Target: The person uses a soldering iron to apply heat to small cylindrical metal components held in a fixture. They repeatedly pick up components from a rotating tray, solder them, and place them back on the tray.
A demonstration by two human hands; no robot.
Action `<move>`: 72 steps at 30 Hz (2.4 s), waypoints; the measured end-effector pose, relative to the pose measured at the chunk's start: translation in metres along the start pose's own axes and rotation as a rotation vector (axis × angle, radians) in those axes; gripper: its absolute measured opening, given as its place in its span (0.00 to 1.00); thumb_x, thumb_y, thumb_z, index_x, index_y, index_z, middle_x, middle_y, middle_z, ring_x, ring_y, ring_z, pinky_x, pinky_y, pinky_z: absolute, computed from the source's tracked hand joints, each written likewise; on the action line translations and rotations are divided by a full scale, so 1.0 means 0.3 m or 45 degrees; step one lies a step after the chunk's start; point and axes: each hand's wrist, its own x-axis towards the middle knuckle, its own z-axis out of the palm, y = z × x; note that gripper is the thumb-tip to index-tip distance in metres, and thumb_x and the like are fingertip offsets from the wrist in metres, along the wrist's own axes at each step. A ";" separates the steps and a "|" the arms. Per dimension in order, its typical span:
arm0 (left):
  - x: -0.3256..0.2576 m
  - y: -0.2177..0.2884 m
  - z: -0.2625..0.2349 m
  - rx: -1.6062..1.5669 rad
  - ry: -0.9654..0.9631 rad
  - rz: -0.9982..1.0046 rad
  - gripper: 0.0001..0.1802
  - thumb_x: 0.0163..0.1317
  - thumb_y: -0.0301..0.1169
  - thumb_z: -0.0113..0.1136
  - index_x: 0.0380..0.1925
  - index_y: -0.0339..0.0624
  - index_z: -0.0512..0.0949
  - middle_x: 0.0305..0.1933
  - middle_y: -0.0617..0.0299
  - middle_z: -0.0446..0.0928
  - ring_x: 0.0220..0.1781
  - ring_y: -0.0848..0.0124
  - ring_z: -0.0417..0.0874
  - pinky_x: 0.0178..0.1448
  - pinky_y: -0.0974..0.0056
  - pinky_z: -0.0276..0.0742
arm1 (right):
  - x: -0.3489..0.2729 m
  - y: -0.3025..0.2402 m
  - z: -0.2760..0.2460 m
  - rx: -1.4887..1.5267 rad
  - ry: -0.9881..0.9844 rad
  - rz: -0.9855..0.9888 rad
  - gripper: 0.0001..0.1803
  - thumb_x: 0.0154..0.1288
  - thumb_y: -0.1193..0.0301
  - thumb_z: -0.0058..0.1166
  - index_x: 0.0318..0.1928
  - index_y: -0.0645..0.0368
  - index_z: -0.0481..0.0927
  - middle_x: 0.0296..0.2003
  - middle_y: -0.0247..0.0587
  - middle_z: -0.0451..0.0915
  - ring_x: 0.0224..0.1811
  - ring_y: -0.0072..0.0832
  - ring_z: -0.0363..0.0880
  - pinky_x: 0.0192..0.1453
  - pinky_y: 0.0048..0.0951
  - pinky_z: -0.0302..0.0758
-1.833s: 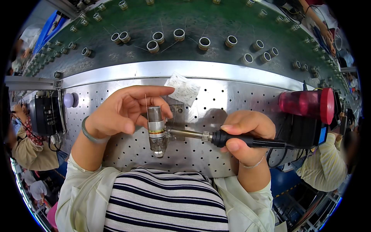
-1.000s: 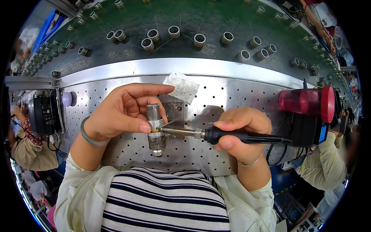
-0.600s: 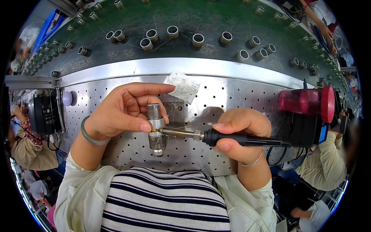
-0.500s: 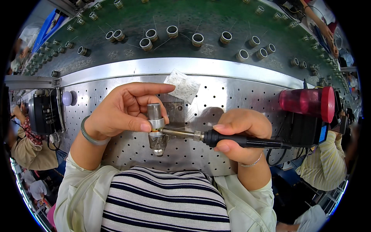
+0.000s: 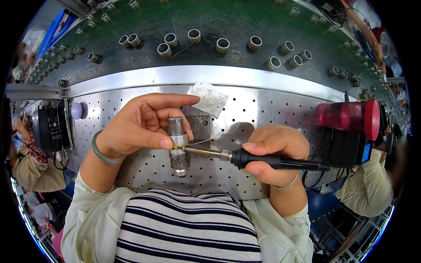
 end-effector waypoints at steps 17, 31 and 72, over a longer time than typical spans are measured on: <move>-0.007 0.006 0.025 0.027 0.069 0.002 0.42 0.46 0.16 0.68 0.64 0.28 0.62 0.42 0.53 0.79 0.47 0.67 0.82 0.46 0.72 0.80 | 0.007 -0.010 0.002 0.108 0.018 0.024 0.13 0.47 0.81 0.66 0.35 0.71 0.79 0.23 0.47 0.80 0.20 0.29 0.79 0.25 0.22 0.73; 0.011 -0.003 0.001 -0.034 -0.044 -0.005 0.43 0.47 0.18 0.68 0.65 0.29 0.61 0.43 0.50 0.79 0.47 0.68 0.81 0.48 0.72 0.79 | 0.001 -0.015 -0.008 0.004 0.055 0.010 0.10 0.52 0.78 0.65 0.34 0.69 0.77 0.22 0.44 0.78 0.18 0.25 0.76 0.23 0.21 0.69; -0.012 0.125 -0.069 0.491 0.211 0.152 0.14 0.53 0.28 0.71 0.38 0.32 0.81 0.37 0.58 0.82 0.38 0.75 0.82 0.44 0.71 0.77 | 0.002 -0.029 -0.018 -0.011 0.276 0.125 0.16 0.58 0.65 0.63 0.31 0.63 0.71 0.20 0.38 0.72 0.16 0.20 0.67 0.20 0.19 0.62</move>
